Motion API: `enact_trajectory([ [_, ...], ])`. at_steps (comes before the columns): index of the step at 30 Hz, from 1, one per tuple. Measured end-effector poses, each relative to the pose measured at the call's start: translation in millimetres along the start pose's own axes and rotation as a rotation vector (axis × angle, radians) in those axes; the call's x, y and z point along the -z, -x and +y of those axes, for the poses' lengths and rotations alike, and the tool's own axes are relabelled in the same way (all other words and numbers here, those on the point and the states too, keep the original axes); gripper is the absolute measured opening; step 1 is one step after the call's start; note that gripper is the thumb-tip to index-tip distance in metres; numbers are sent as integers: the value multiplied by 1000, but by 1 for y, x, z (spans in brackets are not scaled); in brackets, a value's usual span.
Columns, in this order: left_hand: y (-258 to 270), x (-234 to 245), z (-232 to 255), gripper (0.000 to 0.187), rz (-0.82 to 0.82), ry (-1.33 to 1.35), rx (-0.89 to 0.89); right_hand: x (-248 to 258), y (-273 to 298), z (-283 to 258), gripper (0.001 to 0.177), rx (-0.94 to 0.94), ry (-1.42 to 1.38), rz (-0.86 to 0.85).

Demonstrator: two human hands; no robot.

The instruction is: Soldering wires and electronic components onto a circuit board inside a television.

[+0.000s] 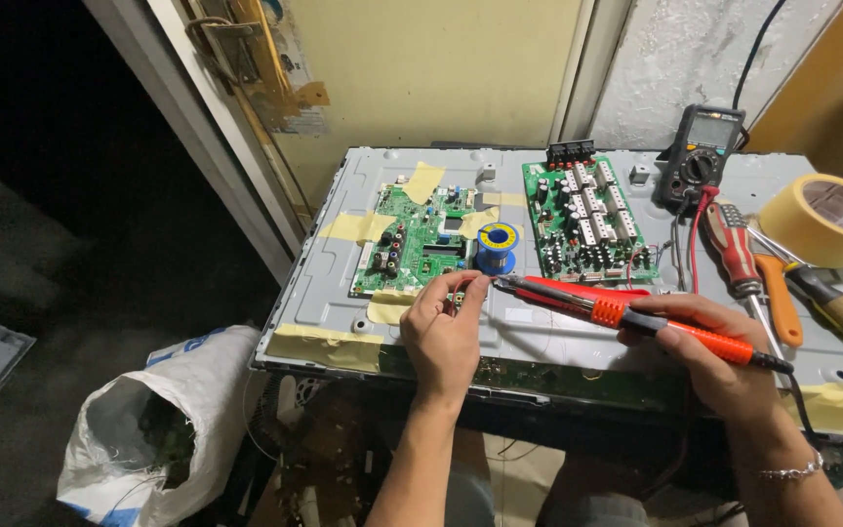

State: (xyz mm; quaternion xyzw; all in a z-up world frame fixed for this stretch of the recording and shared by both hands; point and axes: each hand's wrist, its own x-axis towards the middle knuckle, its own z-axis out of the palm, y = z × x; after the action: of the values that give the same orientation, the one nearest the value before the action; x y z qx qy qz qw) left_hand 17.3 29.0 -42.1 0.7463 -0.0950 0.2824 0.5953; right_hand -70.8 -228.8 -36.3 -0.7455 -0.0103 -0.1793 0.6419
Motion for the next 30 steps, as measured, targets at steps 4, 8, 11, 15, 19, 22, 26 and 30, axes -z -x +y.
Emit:
enact_trajectory([
  [4, 0, 1, 2, 11, 7, -5, 24, 1, 0, 1, 33, 32, 97, 6],
  [8, 0, 0, 1, 10, 13, -11, 31, -3, 1, -5, 34, 9, 4, -12],
  [11, 0, 0, 1, 10, 17, 11, 37, 0, 0, 0, 34, -11, 5, 3],
  [15, 0, 2, 4, 13, 8, 60, 60, -3, 0, -5, 33, 36, 30, 4],
  [19, 0, 2, 3, 11, 29, 69, 72, -1, 1, -1, 33, 53, -19, 10],
  [22, -2, 5, 2, 12, 72, 153, 166, -1, 2, -2, 34, -27, -148, 43],
  [26, -13, 27, 6, 19, 93, 253, 329, 6, 2, 7, 37, 61, -231, 18],
  [30, -40, 63, 8, 17, 132, 223, 244, 2, 1, -7, 34, 7, -208, 103],
])
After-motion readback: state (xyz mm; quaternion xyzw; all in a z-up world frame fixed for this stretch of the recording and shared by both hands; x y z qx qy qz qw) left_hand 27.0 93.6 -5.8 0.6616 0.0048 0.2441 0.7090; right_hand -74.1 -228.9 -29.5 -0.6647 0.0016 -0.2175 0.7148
